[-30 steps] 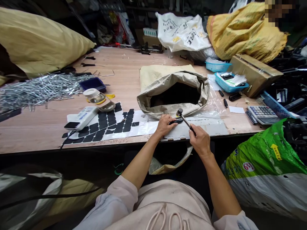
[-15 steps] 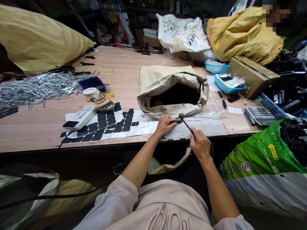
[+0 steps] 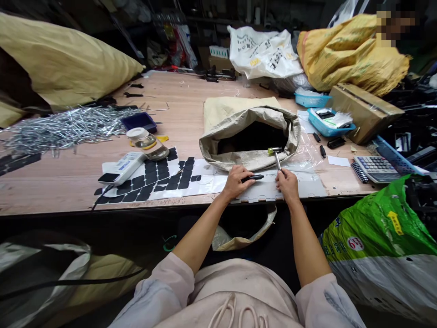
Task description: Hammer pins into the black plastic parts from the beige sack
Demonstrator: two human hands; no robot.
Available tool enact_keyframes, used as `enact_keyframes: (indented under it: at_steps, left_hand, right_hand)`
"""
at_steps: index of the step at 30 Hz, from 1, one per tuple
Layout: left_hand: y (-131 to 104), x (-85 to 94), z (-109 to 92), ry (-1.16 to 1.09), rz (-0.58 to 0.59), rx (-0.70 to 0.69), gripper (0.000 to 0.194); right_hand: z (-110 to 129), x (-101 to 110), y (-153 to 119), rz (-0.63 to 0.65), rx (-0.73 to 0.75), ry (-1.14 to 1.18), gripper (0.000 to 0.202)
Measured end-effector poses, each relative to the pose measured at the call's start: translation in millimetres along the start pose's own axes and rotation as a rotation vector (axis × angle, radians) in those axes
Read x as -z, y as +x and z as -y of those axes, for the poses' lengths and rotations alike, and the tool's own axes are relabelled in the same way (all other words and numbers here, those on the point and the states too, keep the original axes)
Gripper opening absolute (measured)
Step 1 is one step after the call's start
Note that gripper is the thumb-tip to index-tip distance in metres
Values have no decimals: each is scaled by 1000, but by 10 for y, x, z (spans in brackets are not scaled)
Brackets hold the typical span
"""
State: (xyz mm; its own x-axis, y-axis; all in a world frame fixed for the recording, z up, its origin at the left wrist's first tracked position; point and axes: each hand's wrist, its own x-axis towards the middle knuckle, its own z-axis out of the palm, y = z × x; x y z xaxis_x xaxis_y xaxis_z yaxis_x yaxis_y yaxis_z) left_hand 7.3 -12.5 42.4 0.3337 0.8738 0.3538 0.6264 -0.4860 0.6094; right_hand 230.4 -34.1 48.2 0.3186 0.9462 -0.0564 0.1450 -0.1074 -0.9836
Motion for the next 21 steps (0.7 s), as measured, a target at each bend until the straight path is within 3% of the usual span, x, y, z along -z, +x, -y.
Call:
enact_keyframes:
  at_steps: [3, 8, 11, 14, 18, 21]
  left_hand:
    - [-271, 151, -137, -2, 4, -117, 17]
    - [-935, 288, -215, 61, 153, -239, 16]
    - [-1065, 277, -214, 71, 108, -251, 20]
    - [-742, 260, -225, 67, -57, -203, 26]
    - [124, 264, -148, 131, -236, -24, 36]
    - [618, 247, 1, 187, -186, 225, 34]
  right_hand:
    - [-23, 10, 51, -24, -22, 84, 35]
    - [-27, 27, 31, -15, -17, 108, 33]
    - [-26, 17, 26, -15, -17, 114, 32]
    - [-30, 12, 24, -5, -7, 106, 29]
    - [-41, 18, 22, -21, -13, 93, 30]
    - [-47, 17, 17, -20, -12, 93, 33]
